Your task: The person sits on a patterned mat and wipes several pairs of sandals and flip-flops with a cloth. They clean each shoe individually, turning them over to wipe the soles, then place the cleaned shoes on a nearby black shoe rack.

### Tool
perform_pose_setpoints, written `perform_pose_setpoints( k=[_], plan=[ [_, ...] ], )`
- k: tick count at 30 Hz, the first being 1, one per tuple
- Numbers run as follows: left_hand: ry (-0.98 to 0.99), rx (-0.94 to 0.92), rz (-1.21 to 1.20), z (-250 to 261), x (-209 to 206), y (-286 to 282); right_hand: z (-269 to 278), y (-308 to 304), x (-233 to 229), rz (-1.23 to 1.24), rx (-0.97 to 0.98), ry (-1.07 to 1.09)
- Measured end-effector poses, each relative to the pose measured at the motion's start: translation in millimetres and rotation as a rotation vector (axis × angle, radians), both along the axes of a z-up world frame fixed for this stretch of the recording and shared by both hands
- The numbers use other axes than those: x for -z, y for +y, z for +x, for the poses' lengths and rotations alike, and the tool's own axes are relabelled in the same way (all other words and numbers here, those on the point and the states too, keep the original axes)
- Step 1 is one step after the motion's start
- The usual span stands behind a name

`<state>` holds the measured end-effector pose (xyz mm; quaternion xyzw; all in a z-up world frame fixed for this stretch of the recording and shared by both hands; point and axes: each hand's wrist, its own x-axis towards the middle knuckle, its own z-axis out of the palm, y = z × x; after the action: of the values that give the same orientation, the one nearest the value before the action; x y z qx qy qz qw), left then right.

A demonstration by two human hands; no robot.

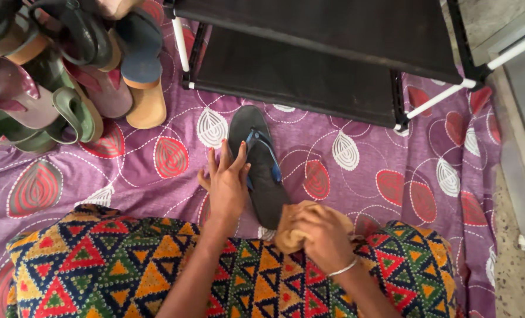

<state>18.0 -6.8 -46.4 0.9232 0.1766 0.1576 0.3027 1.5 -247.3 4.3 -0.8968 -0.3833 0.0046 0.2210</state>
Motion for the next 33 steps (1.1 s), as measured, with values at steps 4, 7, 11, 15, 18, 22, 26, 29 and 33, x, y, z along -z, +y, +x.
perform_pose_setpoints(
  k=[4,7,11,15,18,22,26,29,33],
  plan=[
    [-0.009,0.004,0.048,2.6,5.7,5.2,19.2,-18.1,-0.7,0.201,0.164,-0.032],
    [-0.049,0.098,0.134,10.7,4.3,7.8,35.6,-23.6,0.6,0.418,0.313,-0.027],
    [-0.134,0.251,0.115,18.6,-9.1,-8.2,38.4,-29.5,13.9,0.643,0.457,0.147],
    [-0.024,0.336,-0.012,10.9,-25.8,-50.1,48.2,-42.9,35.9,0.939,0.671,0.376],
    [-0.004,0.331,0.128,-1.5,-29.3,-73.8,55.3,-52.6,45.3,0.953,0.702,0.277],
    [-0.153,0.358,0.058,-15.0,-17.7,-77.9,58.1,-46.8,33.2,1.057,0.693,0.261],
    [-0.209,0.390,-0.010,-28.9,7.6,-69.3,41.7,-30.6,8.4,1.070,0.848,0.482],
    [-0.275,0.267,0.163,-40.8,13.8,-72.1,36.7,-15.0,-13.9,0.786,0.506,0.022],
    [-0.221,0.068,0.322,-45.9,6.9,-81.9,33.1,8.0,-29.9,0.581,0.393,-0.181]
  ],
)
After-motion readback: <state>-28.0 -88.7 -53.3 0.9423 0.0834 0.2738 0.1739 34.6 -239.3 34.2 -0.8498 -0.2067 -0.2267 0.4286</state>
